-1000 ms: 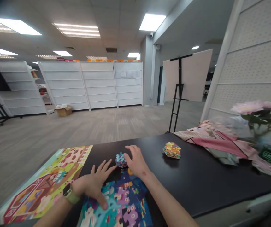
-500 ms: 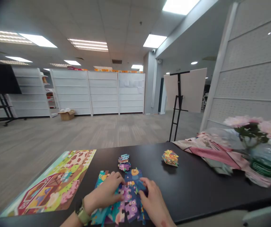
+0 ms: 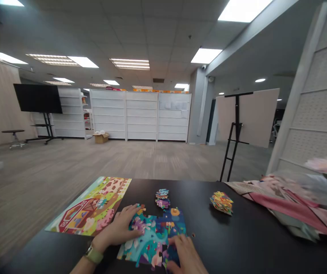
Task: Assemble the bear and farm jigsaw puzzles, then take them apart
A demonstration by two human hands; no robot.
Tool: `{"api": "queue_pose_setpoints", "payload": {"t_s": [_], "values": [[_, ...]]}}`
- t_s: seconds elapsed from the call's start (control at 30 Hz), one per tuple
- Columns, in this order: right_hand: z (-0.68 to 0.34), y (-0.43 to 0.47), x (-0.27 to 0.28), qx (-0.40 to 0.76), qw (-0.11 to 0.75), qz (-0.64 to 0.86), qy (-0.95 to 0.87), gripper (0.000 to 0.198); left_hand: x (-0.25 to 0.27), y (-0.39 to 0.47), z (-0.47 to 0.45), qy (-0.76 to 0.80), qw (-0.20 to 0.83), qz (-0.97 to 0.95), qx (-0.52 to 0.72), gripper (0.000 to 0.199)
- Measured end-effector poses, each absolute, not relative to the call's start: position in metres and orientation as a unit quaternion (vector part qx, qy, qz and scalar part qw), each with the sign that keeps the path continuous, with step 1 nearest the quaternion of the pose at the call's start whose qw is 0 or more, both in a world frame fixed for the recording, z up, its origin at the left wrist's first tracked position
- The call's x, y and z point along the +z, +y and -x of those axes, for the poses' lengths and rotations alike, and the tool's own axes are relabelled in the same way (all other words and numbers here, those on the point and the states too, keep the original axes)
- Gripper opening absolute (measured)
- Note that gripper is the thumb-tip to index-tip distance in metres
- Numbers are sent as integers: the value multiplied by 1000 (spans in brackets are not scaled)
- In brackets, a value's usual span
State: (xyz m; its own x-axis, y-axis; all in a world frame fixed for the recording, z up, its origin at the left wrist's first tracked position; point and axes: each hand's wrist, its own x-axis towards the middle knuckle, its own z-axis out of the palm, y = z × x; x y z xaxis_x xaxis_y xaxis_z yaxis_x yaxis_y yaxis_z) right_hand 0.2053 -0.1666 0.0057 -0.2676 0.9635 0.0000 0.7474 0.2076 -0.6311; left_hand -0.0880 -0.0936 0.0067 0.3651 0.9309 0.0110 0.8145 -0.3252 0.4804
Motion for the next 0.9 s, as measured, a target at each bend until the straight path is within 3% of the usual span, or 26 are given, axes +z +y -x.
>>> {"api": "queue_pose_setpoints", "payload": {"t_s": [0.13,0.3,0.5,0.6,0.77,0.9], "values": [[-198,-159,11,316,240,540,-742,53,18,-65,92,525,206,-819,105,94],[-205,-103,31,309,315,499,-746,47,26,-26,92,530,215,-818,59,99],[-226,-35,39,201,203,591,-755,33,26,-4,88,561,230,-793,49,72],[-226,-21,37,199,157,602,-757,29,32,1,91,540,255,-797,90,66],[-222,2,43,250,73,600,-756,39,42,7,93,448,343,-810,157,29],[-224,11,40,297,39,584,-754,42,41,4,97,414,390,-797,206,33]]}}
